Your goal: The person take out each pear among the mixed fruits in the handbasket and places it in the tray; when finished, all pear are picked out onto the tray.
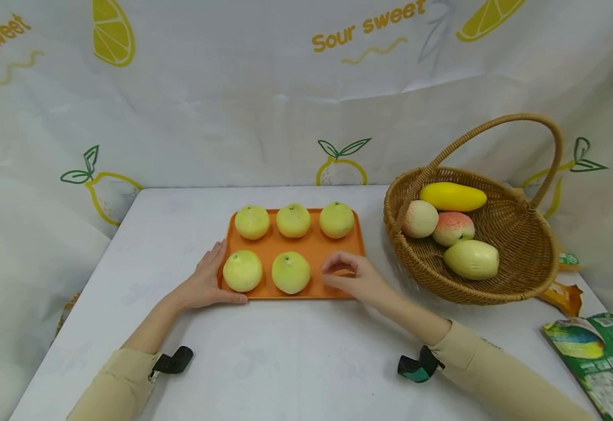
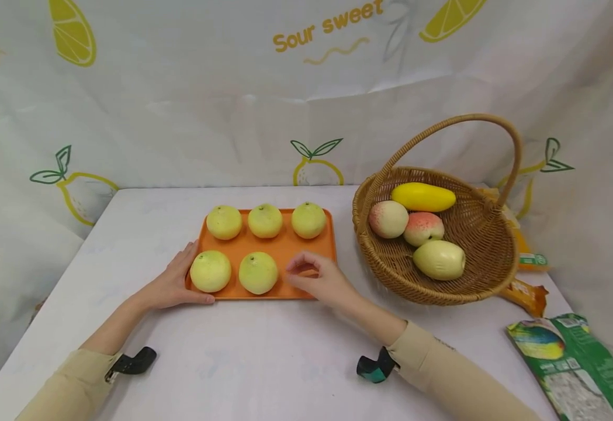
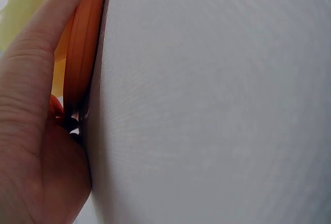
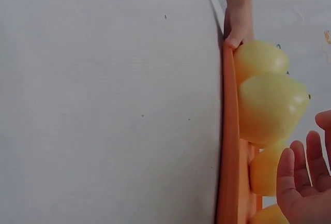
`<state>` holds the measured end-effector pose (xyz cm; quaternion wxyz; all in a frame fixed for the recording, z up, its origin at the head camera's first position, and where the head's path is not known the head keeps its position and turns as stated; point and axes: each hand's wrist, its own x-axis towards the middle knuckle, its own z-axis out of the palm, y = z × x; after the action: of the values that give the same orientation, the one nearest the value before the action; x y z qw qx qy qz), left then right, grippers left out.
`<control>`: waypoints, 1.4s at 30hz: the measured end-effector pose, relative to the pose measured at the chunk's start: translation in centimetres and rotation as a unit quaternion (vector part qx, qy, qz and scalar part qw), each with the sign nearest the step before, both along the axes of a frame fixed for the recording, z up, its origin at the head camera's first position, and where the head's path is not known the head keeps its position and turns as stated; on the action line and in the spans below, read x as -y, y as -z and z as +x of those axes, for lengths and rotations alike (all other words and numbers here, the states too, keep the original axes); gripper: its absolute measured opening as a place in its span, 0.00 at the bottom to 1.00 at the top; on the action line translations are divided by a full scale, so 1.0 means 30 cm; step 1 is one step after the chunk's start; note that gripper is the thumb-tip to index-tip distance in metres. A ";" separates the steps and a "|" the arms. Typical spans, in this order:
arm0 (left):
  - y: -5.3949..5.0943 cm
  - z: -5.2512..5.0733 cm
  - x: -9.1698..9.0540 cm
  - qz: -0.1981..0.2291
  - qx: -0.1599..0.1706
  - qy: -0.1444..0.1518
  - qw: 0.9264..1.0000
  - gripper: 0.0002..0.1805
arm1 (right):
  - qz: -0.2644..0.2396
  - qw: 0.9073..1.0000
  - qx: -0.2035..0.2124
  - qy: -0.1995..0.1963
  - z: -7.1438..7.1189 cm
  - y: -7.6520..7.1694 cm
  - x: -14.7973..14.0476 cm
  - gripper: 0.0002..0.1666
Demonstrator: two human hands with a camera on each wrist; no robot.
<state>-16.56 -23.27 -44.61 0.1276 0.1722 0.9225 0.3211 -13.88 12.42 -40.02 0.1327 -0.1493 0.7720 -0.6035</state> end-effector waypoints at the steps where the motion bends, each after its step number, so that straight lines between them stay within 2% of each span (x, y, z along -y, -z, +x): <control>1: -0.001 0.000 0.001 0.000 -0.001 0.000 1.000 0.76 | 0.001 1.000 -0.003 -0.003 0.003 -0.008 -0.011 0.08; 5: -0.002 0.002 0.005 0.001 -0.003 -0.001 1.000 0.75 | 0.000 1.000 0.001 -0.019 0.019 -0.052 -0.052 0.09; 10: 0.005 0.003 0.010 0.002 -0.003 -0.002 1.000 0.76 | 0.007 0.999 -0.016 -0.041 0.034 -0.110 -0.102 0.08; 14: 0.008 0.005 0.010 0.001 -0.001 -0.002 1.000 0.75 | 0.016 0.999 -0.030 -0.040 0.044 -0.153 -0.140 0.05; 23: 0.001 0.006 0.007 0.001 0.002 -0.003 1.000 0.75 | 0.032 0.998 -0.046 -0.040 0.063 -0.250 -0.224 0.08; 30: 0.004 0.003 0.004 0.000 0.001 -0.003 1.000 0.75 | 0.068 0.993 -0.092 -0.038 0.058 -0.296 -0.299 0.06; 35: 0.001 0.002 0.001 -0.001 0.001 -0.003 1.000 0.76 | 0.122 0.984 -0.124 -0.048 0.051 -0.321 -0.367 0.06; 39: -0.001 0.002 0.000 -0.001 0.001 -0.002 1.000 0.76 | 0.190 0.966 -0.165 -0.056 0.032 -0.331 -0.421 0.08; 42: -0.002 0.001 -0.002 0.001 0.000 0.000 1.000 0.76 | 0.238 0.954 -0.173 -0.063 0.018 -0.336 -0.460 0.10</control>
<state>-16.52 -23.22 -44.55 0.1275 0.1718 0.9223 0.3218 -13.35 26.23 -29.95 0.0669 -0.2636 0.8935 -0.3574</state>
